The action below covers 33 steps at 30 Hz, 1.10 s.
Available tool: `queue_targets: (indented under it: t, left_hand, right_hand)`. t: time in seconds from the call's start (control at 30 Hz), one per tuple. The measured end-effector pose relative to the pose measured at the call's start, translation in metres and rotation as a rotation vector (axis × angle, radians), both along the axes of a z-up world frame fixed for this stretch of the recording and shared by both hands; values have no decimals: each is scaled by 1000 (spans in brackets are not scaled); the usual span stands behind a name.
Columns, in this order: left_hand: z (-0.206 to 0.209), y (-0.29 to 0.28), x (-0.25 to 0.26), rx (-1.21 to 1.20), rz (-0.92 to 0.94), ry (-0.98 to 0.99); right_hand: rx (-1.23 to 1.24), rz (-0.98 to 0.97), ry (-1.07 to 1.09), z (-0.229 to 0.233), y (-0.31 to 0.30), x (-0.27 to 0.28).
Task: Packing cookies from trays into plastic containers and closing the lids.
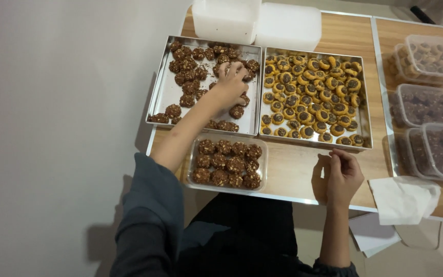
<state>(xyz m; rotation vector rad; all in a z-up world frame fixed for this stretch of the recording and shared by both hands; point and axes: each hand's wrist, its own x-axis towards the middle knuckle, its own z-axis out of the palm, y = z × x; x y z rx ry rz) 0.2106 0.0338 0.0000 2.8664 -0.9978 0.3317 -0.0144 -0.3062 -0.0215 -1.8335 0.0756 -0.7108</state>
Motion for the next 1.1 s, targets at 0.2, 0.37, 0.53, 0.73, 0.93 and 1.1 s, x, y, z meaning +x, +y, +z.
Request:
queue_targets:
  t: [0.2,0.37,0.53,0.73,0.93,1.1]
  left_hand:
    - [10,13,3,-121,13,167]
    - [60,-8,-55,-214,-145,34]
    - [81,-27,-152,-126,-310,25]
    - [61,-28,-189,-96,-357,-119]
    - [46,-29,-190,-76,-337,-165]
    - [48,-29,-191,-134,-317,-153]
  right_hand:
    - [12,-23,16,4,4,0]
    - [9,-33,24,4,3,0]
    - [10,-28,33,7,4,-3]
    - [6,-37,40,11,6,-3]
    - [7,-35,35,10,6,-3]
    - [5,-28,38,13,7,-3]
